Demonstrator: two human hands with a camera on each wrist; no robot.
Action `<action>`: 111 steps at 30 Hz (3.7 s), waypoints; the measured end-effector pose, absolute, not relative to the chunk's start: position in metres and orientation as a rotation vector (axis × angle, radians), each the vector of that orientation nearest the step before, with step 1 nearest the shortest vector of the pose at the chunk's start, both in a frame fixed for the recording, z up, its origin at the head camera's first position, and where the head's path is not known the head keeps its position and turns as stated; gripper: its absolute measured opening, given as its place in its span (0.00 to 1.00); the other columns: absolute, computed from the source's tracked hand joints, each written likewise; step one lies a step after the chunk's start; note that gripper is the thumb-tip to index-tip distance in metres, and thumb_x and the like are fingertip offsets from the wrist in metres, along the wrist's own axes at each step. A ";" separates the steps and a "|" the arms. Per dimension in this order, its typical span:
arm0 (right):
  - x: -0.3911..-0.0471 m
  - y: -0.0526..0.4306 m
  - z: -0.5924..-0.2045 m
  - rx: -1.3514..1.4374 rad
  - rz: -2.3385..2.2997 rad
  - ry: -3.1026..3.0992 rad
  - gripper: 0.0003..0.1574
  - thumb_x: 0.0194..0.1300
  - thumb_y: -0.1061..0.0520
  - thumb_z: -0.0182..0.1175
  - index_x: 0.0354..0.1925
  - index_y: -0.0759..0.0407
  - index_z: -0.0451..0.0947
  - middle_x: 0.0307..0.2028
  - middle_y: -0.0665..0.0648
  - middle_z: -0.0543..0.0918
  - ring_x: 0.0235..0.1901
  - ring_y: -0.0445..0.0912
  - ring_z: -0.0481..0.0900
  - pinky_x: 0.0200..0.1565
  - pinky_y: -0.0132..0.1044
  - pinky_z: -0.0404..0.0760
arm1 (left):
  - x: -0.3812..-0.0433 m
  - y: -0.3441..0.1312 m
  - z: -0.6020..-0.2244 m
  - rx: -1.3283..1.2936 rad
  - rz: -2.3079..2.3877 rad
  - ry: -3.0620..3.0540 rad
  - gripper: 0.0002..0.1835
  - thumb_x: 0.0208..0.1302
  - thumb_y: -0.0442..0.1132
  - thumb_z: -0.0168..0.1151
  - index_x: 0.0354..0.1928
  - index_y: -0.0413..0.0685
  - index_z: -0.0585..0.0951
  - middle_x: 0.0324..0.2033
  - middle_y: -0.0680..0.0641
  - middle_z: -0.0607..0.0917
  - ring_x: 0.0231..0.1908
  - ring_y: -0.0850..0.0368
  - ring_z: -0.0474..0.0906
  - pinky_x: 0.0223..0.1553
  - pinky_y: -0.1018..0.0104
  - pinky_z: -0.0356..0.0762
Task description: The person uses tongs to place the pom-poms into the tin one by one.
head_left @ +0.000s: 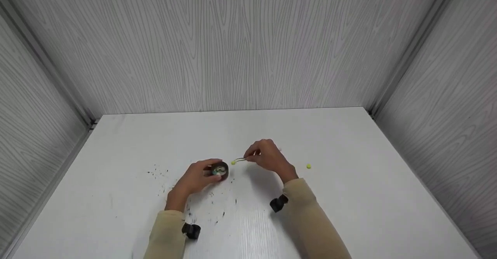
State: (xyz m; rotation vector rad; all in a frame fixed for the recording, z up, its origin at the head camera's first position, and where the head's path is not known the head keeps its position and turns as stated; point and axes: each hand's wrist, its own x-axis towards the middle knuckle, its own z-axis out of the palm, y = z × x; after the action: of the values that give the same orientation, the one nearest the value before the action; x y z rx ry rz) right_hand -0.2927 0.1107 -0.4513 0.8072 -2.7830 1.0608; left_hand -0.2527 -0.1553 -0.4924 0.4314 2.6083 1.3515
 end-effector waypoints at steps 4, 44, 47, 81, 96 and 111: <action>-0.292 0.101 -0.454 0.805 1.057 -2.798 0.05 0.64 0.64 0.71 0.38 0.58 0.92 0.37 0.56 0.92 0.35 0.45 0.82 0.39 0.36 0.81 | -0.253 -0.155 -0.493 0.430 1.351 2.615 0.28 0.69 0.33 0.68 0.70 0.45 0.76 0.67 0.35 0.78 0.65 0.34 0.78 0.67 0.41 0.76; -0.289 0.101 -0.458 0.754 0.994 -2.860 0.06 0.65 0.65 0.70 0.39 0.57 0.92 0.37 0.56 0.91 0.34 0.44 0.83 0.37 0.33 0.82 | -0.255 -0.156 -0.497 0.425 1.330 2.638 0.28 0.68 0.35 0.69 0.70 0.48 0.76 0.66 0.38 0.79 0.65 0.37 0.78 0.67 0.43 0.77; -0.288 0.105 -0.456 0.756 0.998 -2.857 0.06 0.65 0.65 0.70 0.39 0.58 0.92 0.37 0.56 0.91 0.34 0.44 0.83 0.37 0.34 0.83 | -0.254 -0.156 -0.496 0.421 1.325 2.638 0.28 0.68 0.34 0.69 0.70 0.48 0.76 0.66 0.37 0.79 0.65 0.37 0.78 0.67 0.42 0.76; -0.274 0.167 -0.443 0.725 1.027 -2.857 0.07 0.63 0.65 0.71 0.38 0.57 0.92 0.36 0.55 0.91 0.34 0.45 0.82 0.37 0.33 0.80 | -0.250 -0.157 -0.492 0.420 1.320 2.635 0.29 0.69 0.34 0.68 0.71 0.46 0.75 0.69 0.36 0.77 0.67 0.35 0.76 0.68 0.41 0.75; -0.271 0.210 -0.440 0.625 0.971 -2.887 0.07 0.63 0.65 0.71 0.38 0.55 0.92 0.36 0.54 0.91 0.35 0.44 0.81 0.39 0.34 0.78 | -0.251 -0.157 -0.492 0.414 1.309 2.641 0.28 0.69 0.35 0.68 0.71 0.48 0.75 0.68 0.36 0.77 0.67 0.35 0.76 0.68 0.40 0.74; -0.271 0.241 -0.434 0.588 0.996 -2.865 0.06 0.63 0.65 0.72 0.38 0.57 0.92 0.36 0.56 0.91 0.37 0.47 0.81 0.42 0.35 0.79 | -0.251 -0.158 -0.493 0.417 1.342 2.615 0.29 0.69 0.34 0.68 0.71 0.47 0.75 0.68 0.35 0.77 0.66 0.34 0.76 0.67 0.41 0.76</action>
State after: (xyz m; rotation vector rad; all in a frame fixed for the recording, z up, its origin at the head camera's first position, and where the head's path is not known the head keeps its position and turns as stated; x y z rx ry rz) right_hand -0.2707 0.2410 -0.4340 0.5882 -2.8650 0.9962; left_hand -0.2510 -0.1578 -0.4926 0.4174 2.6149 1.3421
